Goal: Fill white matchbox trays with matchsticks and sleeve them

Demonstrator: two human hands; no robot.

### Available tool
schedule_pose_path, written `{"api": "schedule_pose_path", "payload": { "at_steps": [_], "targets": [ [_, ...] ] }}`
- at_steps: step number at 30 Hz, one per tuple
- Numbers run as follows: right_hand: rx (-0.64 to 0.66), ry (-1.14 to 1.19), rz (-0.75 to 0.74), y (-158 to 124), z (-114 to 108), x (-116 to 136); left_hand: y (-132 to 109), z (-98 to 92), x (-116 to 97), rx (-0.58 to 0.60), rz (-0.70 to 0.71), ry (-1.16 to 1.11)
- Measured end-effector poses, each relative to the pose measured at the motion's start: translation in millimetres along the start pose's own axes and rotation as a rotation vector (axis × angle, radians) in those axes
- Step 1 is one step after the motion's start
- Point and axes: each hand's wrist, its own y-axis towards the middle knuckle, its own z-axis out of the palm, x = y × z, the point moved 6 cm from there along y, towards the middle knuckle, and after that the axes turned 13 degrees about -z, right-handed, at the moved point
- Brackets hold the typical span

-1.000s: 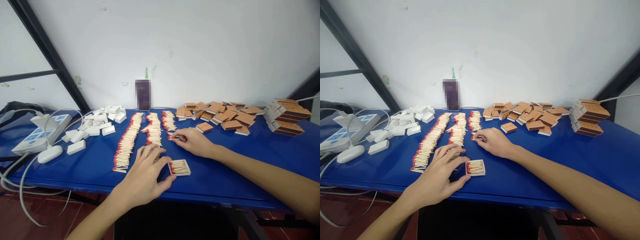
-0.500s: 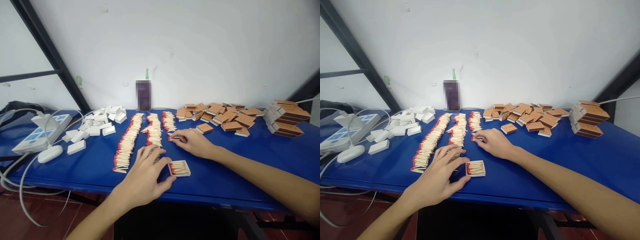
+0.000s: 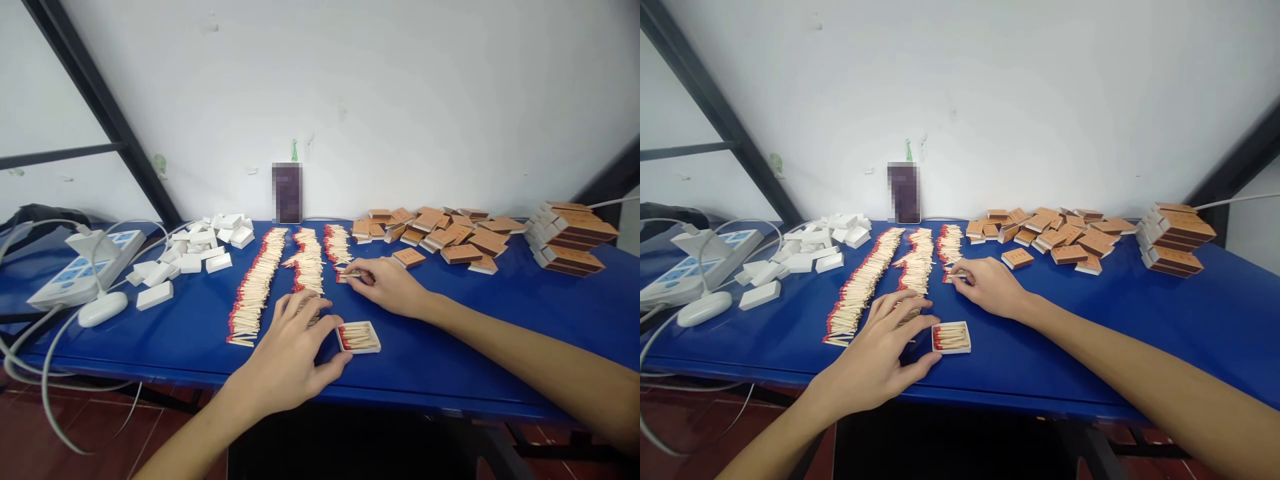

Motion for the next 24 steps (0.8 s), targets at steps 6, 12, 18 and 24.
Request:
{"api": "schedule_pose_path", "payload": {
  "at_steps": [6,12,18,24],
  "targets": [
    [-0.024,-0.011,0.041,-0.1,-2.1,-2.8,0.7,1.6,0.7,0.006,-0.001,0.000],
    [0.006,-0.014,0.017,0.3,-1.0,-0.8,0.6,0.2,-0.2,-0.004,0.002,-0.001],
    [0.008,0.011,0.017,0.2,-0.4,-2.2,0.9,0.9,0.1,0.000,-0.002,0.003],
    [-0.014,0.084,0.018,0.7,0.2,-5.0,1.1,2.0,0.0,0.013,-0.005,0.001]
  ]
}}
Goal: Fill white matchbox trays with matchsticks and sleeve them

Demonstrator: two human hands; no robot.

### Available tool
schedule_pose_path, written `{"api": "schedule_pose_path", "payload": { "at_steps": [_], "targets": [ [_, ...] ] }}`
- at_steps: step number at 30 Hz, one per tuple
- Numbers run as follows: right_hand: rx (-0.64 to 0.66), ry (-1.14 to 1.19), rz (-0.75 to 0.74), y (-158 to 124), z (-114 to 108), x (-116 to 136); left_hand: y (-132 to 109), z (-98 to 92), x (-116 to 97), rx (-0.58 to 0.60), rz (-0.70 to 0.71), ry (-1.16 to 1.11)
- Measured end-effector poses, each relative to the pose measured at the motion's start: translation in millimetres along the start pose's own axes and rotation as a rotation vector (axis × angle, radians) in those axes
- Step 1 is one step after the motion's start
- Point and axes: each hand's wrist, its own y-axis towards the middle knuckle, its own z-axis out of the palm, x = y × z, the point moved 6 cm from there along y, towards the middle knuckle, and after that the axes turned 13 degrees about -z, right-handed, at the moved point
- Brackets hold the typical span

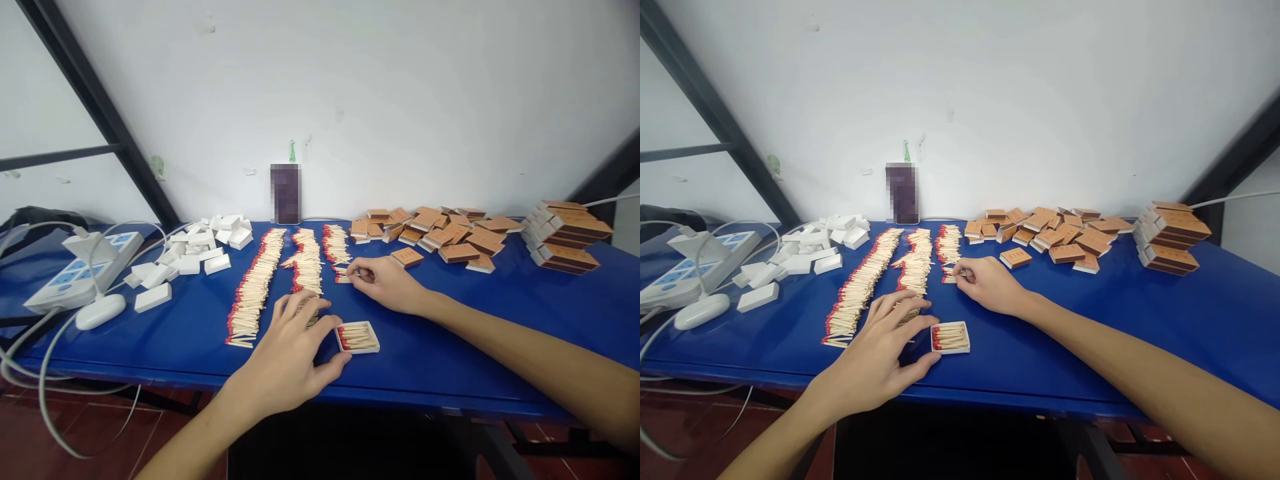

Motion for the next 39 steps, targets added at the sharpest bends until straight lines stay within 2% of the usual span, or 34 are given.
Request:
{"api": "schedule_pose_path", "payload": {
  "at_steps": [15,39],
  "targets": [
    [0.024,0.042,0.018,-0.6,3.0,-5.0,0.4,0.8,0.2,0.004,0.005,0.004],
    [0.033,0.052,0.022,-1.3,2.2,0.9,0.1,0.8,1.5,0.011,0.002,0.009]
  ]
}}
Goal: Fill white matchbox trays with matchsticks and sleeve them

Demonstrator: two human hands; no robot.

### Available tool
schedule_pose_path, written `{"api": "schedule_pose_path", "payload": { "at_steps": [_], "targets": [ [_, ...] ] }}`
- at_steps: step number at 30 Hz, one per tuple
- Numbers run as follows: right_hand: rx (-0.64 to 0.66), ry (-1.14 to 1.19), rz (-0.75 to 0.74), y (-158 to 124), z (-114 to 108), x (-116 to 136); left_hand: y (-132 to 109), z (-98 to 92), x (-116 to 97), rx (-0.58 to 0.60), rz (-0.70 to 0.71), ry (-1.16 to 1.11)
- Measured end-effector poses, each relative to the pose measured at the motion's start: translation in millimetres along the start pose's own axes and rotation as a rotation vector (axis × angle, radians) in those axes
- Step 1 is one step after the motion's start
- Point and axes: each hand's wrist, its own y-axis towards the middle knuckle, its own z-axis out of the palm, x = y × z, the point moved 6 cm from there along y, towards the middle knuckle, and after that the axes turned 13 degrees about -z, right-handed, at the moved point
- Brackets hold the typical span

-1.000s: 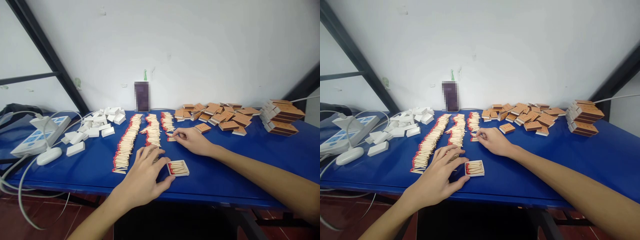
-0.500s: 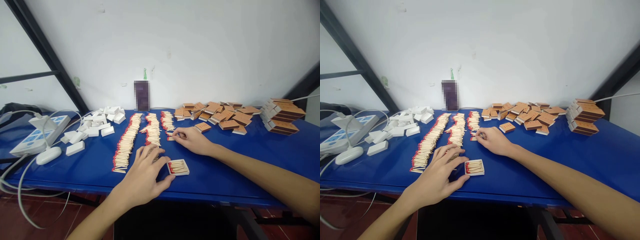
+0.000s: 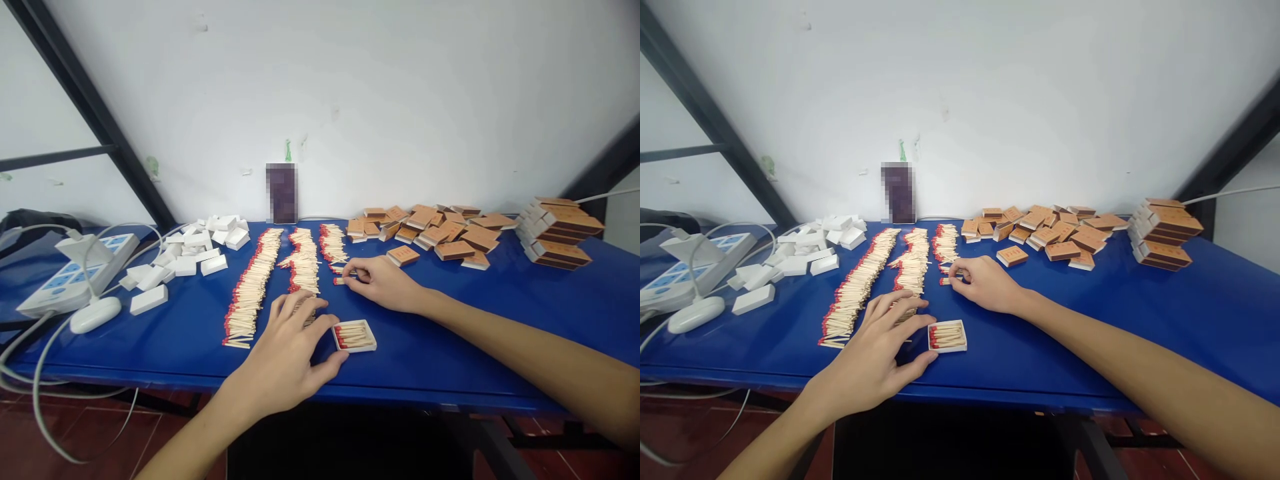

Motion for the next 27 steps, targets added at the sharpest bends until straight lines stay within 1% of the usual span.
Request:
{"api": "schedule_pose_path", "payload": {
  "at_steps": [7,13,27],
  "targets": [
    [0.014,0.007,0.001,-0.1,-0.2,3.1,-0.2,0.0,-0.4,-0.004,-0.005,0.001],
    [-0.003,0.029,-0.029,-0.8,-0.8,3.1,0.2,-0.8,-1.4,-0.017,-0.001,0.007],
    [0.010,-0.003,-0.024,0.1,-0.8,5.4,0.4,-1.2,-1.1,-0.012,-0.003,0.014]
  ]
}}
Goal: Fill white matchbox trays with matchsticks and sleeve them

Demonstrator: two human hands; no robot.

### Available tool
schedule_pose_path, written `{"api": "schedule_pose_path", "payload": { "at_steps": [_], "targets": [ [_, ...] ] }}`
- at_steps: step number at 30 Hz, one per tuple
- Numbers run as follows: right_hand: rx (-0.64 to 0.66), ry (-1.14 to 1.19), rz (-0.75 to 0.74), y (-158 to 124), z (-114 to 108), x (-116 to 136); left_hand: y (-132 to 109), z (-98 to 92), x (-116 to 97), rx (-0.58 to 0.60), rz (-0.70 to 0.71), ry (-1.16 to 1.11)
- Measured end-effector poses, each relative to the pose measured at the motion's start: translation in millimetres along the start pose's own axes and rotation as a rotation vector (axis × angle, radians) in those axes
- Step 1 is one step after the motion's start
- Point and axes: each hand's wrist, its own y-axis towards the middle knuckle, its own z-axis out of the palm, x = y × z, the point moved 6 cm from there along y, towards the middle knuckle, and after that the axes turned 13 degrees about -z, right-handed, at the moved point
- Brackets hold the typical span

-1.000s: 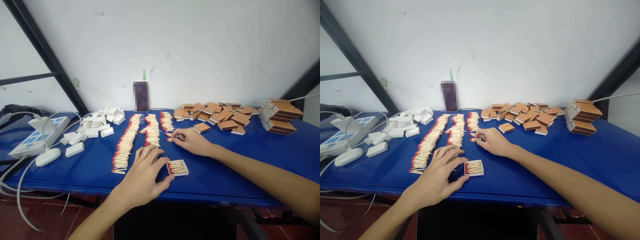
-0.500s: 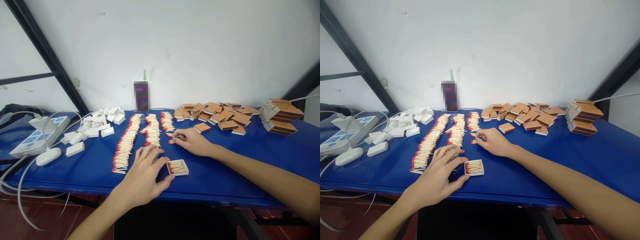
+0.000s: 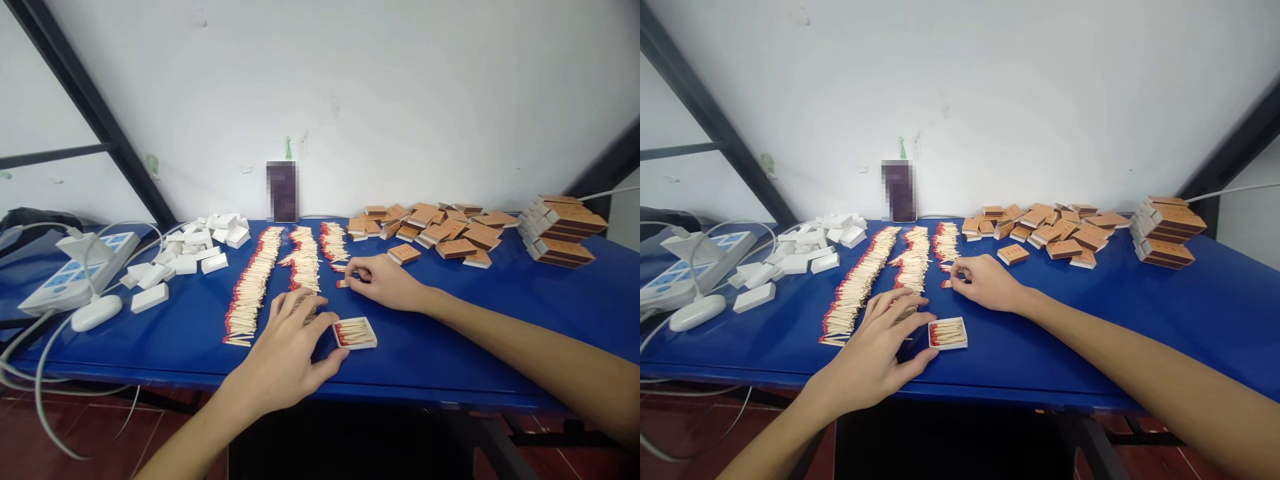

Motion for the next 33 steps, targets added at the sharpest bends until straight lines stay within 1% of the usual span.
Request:
{"api": "schedule_pose_path", "payload": {
  "at_steps": [5,10,14,25,33],
  "targets": [
    [-0.021,0.006,-0.008,0,-1,-1,0,0.0,0,0.001,0.000,-0.002],
    [-0.104,-0.014,0.067,-1,-5,-12,0,0.8,0,0.008,-0.008,-0.006],
    [-0.097,-0.035,0.077,0,-3,-16,0,0.7,1,0.013,-0.007,-0.007],
    [-0.070,-0.056,0.083,1,-2,-14,0,-0.4,-1,-0.007,0.002,-0.011],
    [-0.066,-0.049,0.059,0,-2,-13,0,-1.2,0,-0.011,0.005,-0.016]
  ]
}}
